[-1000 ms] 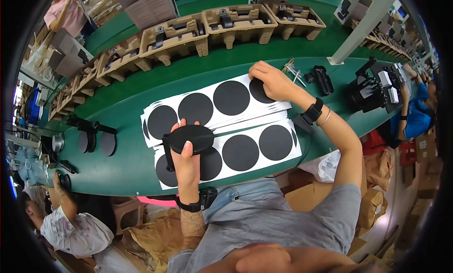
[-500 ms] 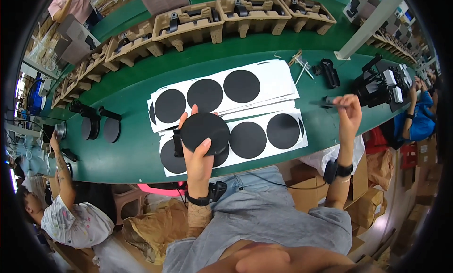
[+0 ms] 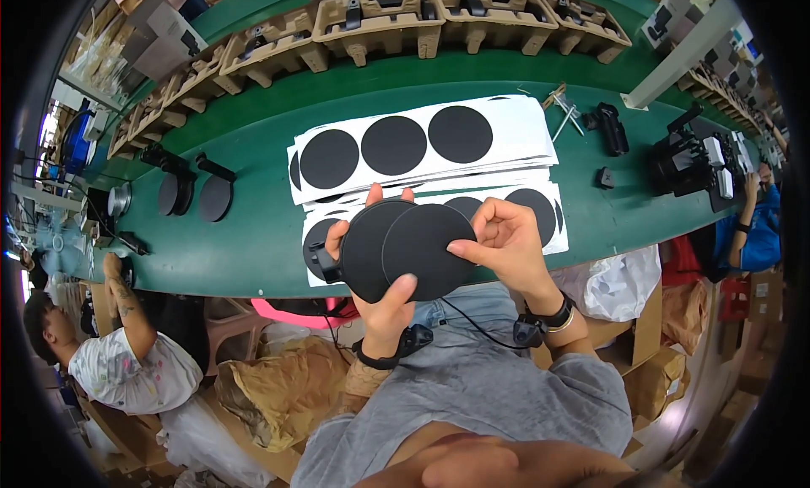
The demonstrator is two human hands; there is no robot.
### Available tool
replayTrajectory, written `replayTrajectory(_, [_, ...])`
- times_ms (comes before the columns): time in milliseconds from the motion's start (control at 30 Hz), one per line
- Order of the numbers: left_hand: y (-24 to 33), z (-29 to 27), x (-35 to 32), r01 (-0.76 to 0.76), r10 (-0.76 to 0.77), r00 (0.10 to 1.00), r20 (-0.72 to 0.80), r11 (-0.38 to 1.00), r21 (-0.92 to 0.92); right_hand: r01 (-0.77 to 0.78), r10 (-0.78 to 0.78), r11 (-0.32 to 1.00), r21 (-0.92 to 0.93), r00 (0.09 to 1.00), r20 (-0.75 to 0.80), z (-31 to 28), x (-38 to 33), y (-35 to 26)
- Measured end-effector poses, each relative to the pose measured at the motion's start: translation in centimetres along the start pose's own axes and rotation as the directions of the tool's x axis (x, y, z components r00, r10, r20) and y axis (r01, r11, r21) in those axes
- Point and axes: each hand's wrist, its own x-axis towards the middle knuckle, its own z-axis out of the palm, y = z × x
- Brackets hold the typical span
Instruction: Assembling circular pads onto a base plate at an electronics manufacturing station.
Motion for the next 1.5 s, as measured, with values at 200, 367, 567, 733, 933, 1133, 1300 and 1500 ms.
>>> replayTrajectory(200, [0.9,-0.9,-0.1,0.027,-0.022,0.999,-0.028,0.978,0.205,0.046,-0.047,0.999,0.013,0.998,0.044,0.3,0.3,0.3])
replayTrajectory(367, [1.2,-1.1,-0.2,-0.006,0.004,1.0,0.012,0.985,0.173,0.037,-0.041,0.996,0.075,0.998,0.044,1.4,0.2,0.9])
replayTrajectory(567, [1.3,-0.6,-0.6,-0.2,0.145,0.973,0.181,0.92,0.337,0.118,-0.115,0.992,-0.053,0.992,0.046,1.5,1.1,1.7])
replayTrajectory(733, [1.0,-1.0,-0.5,-0.238,0.174,0.963,0.208,0.909,0.343,0.065,-0.065,0.998,-0.008,0.998,0.019,2.2,2.0,2.5])
replayTrajectory(933, [1.3,-1.0,-0.4,-0.115,0.123,0.988,-0.089,0.99,0.083,0.119,-0.125,0.971,-0.207,0.992,-0.017,3.1,1.4,1.2])
replayTrajectory(1133, [2.2,-1.7,0.5,-0.03,0.029,0.996,-0.084,0.999,-0.018,0.231,-0.226,0.941,-0.245,0.973,0.051,2.7,0.5,0.8])
replayTrajectory(1300, [1.7,-2.1,1.5,-0.17,0.187,0.935,-0.303,0.982,0.08,0.678,-0.666,0.579,-0.452,0.713,0.217,3.2,-0.1,0.7])
replayTrajectory(1500, [4.1,-3.4,2.6,-0.218,0.195,0.917,-0.349,0.976,-0.029,0.726,-0.712,0.641,-0.249,0.684,0.158,1.1,-2.3,1.2])
